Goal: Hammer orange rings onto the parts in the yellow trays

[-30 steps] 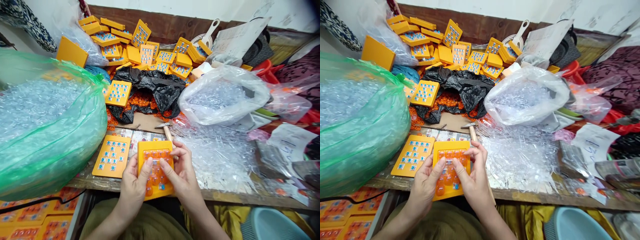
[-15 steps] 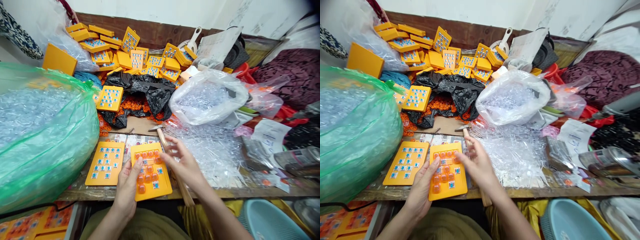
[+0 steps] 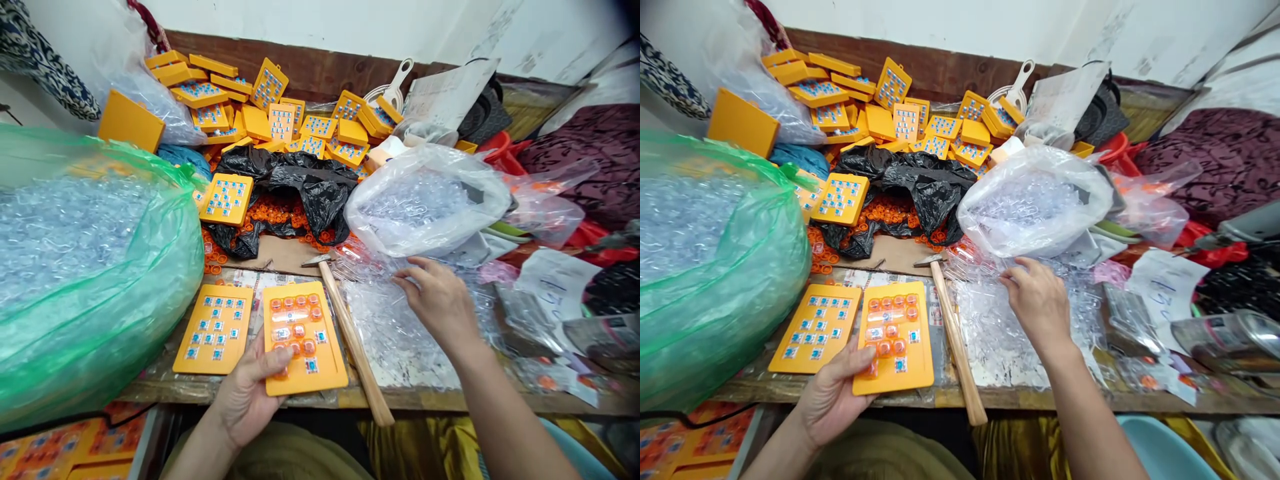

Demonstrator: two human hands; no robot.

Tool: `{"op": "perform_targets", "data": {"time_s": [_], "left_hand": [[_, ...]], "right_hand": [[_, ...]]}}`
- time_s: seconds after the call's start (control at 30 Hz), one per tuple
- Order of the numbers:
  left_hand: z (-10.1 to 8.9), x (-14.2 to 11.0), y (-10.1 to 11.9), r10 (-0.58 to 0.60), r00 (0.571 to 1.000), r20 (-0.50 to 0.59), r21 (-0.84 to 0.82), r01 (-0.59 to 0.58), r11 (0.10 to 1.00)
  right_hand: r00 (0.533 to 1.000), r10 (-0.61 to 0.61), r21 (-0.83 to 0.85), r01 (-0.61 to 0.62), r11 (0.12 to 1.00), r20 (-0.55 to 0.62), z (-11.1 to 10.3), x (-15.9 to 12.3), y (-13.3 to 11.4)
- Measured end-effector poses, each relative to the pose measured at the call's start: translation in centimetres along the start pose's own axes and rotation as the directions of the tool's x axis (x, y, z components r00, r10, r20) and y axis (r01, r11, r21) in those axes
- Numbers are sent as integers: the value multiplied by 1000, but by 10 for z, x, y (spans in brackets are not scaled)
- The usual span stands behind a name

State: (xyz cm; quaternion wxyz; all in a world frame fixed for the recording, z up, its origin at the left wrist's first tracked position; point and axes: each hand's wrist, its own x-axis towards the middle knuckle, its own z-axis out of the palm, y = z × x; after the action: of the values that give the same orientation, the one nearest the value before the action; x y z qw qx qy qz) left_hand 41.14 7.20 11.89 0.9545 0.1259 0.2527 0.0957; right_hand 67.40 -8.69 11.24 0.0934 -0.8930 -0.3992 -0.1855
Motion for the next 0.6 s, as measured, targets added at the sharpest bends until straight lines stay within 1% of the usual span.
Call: {"op": "perform_targets", "data": {"time_s": [0.07, 0.13, 0.27, 0.4, 0.5, 0.53, 0.6], "left_hand": [[-3, -2, 0, -16, 998, 69, 52, 13, 999], [-5, -2, -1, -18, 996, 92, 84, 10, 996], [-7, -2, -3, -15, 998, 56, 124, 8, 992], [-6, -2, -2, -25, 1000, 14, 161, 23, 987], [-4, -2, -2, -24, 1000, -8, 173, 25, 985], [-3, -1, -3, -26, 999, -18, 176, 29, 984], [-1, 0, -3, -32, 999, -39, 175, 38, 984]], "right_hand": [[999, -18, -25, 18, 1000, -30, 0, -2, 1], [998, -46, -48, 43, 998, -53, 1, -5, 1], [988, -96, -66, 89, 994, -123, 4, -6, 0], [964, -122, -13, 122, 992, -237, 4, -3, -3], [925, -119, 101, 166, 981, -362, -5, -9, -19], [911, -123, 152, 197, 969, -394, -11, -14, -29], [896, -168, 272, 297, 915, -412, -22, -27, -55]]}}
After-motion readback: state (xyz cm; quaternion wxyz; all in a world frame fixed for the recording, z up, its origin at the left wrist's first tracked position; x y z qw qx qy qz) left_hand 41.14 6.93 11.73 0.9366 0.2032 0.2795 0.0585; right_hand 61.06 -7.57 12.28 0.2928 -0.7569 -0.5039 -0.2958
